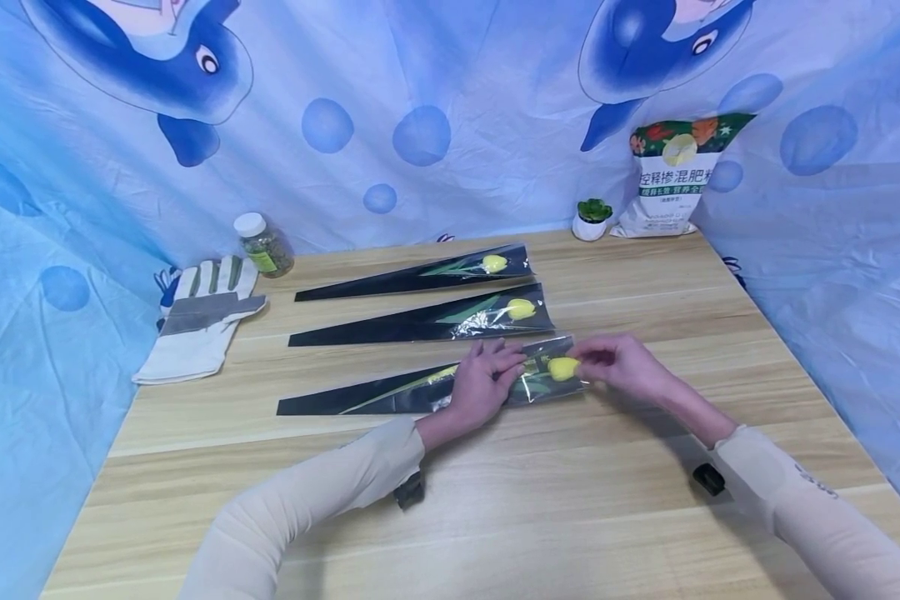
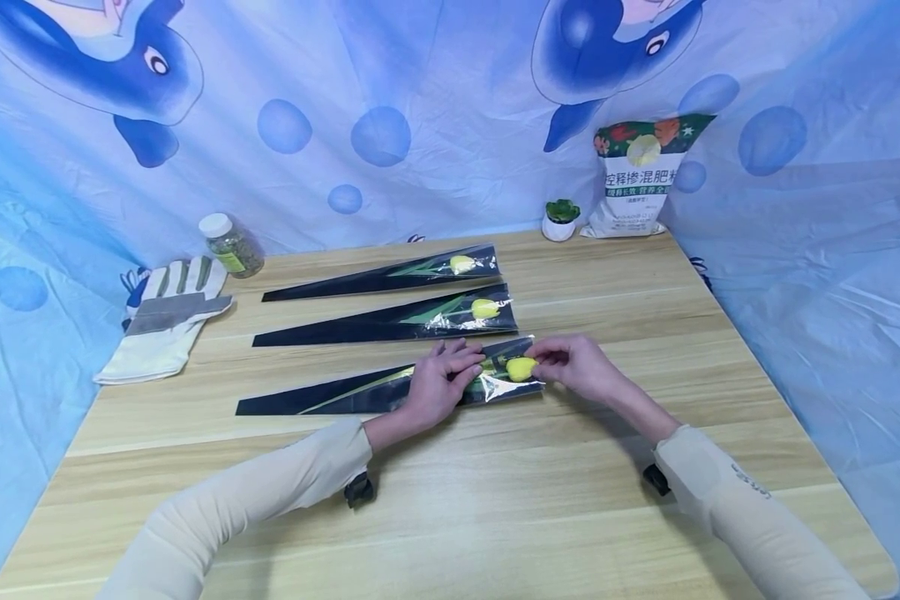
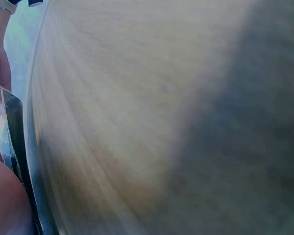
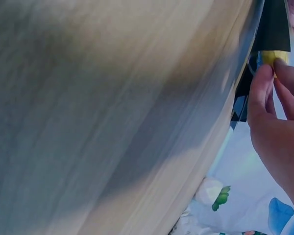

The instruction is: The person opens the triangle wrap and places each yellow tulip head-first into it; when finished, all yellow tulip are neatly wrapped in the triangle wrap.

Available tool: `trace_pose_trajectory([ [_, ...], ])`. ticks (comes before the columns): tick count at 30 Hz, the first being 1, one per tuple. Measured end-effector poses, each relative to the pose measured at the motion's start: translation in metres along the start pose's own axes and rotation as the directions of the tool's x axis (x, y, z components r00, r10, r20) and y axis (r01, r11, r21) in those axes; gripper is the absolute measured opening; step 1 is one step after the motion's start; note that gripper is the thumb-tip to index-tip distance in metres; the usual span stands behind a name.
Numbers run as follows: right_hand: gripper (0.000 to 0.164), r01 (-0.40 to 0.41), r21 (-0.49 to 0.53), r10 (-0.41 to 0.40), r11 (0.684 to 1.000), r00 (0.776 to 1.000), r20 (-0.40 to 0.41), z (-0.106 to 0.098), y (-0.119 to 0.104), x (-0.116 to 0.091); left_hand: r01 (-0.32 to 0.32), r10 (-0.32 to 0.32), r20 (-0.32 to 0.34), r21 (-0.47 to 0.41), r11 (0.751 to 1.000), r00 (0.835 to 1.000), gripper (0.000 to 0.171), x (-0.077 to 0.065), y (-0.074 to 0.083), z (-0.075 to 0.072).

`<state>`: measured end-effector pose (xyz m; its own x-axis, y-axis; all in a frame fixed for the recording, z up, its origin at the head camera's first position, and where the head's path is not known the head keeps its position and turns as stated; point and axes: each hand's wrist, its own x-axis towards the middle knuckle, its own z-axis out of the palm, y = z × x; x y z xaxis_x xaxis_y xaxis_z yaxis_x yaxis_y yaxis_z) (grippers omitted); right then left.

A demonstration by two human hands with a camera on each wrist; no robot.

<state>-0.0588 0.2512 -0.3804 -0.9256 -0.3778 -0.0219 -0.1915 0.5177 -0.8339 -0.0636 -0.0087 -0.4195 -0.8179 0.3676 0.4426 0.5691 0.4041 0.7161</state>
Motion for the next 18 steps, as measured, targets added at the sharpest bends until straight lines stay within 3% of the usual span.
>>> trace_pose_trajectory([
  [4, 0.026, 0.009, -0.015, -0.010, 1.000, 0.999, -0.044, 0.0019, 0.0009, 0.0004, -0.012, 0.012, 0.003, 0.012, 1.000, 1.000, 0.020, 0.0008, 0.0022, -0.0012],
  [9, 0.023, 0.015, 0.017, -0.014, 1.000, 0.999, -0.042, 0.0031, -0.0013, 0.0011, -0.006, 0.006, 0.010, 0.017, 1.000, 1.000, 0.020, 0.0012, 0.0030, -0.0006],
  [18, 0.023, -0.083, 0.116, 0.074, 0.990, 0.994, 0.076, 0.0037, -0.0082, 0.0008, -0.003, 0.002, 0.022, 0.032, 0.999, 1.000, 0.019, 0.0012, 0.0060, 0.0009],
])
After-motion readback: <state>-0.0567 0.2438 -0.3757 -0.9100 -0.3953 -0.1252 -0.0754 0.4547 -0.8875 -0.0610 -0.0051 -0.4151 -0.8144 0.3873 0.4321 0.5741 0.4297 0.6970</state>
